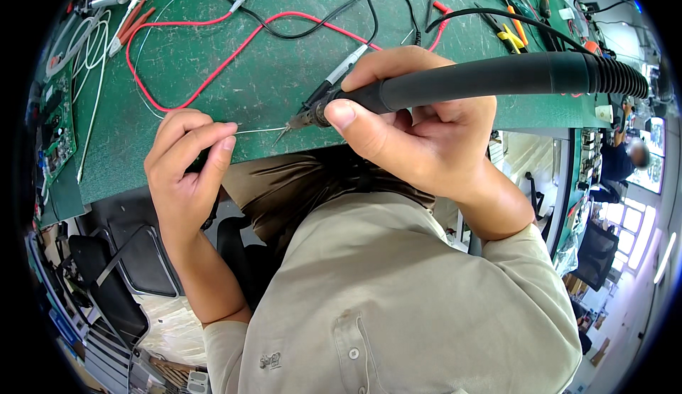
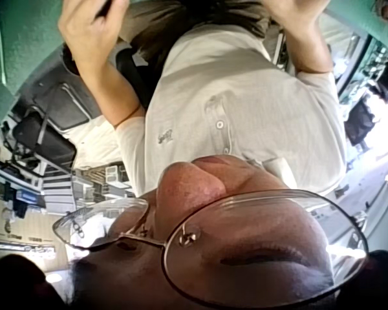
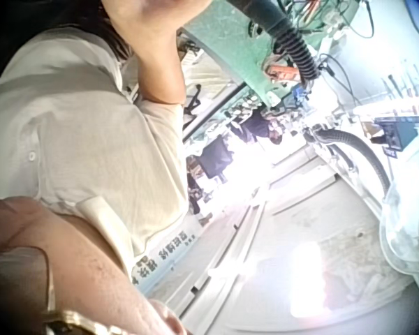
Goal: The person sits at a repair bench, picks up a wire, and uses a soldering iron to apply solder to the wire's tip while holding a component.
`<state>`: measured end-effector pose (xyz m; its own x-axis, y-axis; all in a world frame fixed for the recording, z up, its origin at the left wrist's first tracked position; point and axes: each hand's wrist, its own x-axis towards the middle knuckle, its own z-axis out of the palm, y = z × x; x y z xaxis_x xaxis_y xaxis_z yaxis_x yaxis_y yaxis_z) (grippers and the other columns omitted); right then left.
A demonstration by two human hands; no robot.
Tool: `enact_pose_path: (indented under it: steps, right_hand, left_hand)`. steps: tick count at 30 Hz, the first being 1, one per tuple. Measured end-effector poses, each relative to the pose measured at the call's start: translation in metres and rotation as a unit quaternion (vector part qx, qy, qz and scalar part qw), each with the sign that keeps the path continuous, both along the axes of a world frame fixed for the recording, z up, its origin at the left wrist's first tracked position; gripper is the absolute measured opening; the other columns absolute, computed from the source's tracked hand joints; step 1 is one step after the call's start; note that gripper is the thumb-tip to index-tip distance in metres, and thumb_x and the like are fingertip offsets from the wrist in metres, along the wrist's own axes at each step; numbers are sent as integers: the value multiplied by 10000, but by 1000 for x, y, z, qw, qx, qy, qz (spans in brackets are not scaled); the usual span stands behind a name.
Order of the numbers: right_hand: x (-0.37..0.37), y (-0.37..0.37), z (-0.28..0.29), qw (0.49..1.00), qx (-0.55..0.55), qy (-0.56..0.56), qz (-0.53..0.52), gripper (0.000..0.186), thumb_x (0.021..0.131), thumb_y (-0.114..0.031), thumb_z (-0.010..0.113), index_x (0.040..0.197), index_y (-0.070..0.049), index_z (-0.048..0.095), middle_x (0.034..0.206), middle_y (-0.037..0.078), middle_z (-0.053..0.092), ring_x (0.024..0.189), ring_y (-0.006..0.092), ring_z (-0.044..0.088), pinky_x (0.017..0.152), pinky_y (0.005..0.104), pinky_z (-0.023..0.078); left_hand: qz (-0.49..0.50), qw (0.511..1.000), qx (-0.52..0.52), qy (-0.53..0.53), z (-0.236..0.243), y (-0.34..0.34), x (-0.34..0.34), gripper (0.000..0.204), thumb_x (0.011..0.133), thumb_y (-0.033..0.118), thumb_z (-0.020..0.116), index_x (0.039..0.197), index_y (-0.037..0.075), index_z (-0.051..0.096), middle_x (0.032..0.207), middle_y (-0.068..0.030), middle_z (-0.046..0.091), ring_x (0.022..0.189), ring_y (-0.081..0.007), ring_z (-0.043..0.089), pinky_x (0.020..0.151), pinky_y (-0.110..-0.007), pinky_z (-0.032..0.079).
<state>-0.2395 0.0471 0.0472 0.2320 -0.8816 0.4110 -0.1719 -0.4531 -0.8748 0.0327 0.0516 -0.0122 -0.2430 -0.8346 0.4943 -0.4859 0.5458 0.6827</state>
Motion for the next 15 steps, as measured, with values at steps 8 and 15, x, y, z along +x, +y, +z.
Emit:
enact_pose_path:
  steps: [8, 15]
  right_hand:
    - [-1, 0, -1, 1000, -12, 0, 6, 173, 859, -4, 815, 960, 43, 683, 697, -15, 627, 569, 3, 500, 485, 181, 324]
    - [0, 0, 0, 1000, -21, 16, 7, 187, 854, -7, 820, 964, 50, 680, 697, -3, 643, 570, 3, 529, 480, 168, 352]
  left_hand:
    - [1, 1000, -6, -3, -1, 0, -1, 181, 744, -23, 799, 904, 53, 764, 807, -48, 628, 756, -225, 598, 674, -348, 463]
    - [-1, 1000, -14, -9, -1, -1, -1, 180, 741, -17, 805, 903, 50, 766, 806, -52, 628, 769, -235, 605, 691, -358, 473]
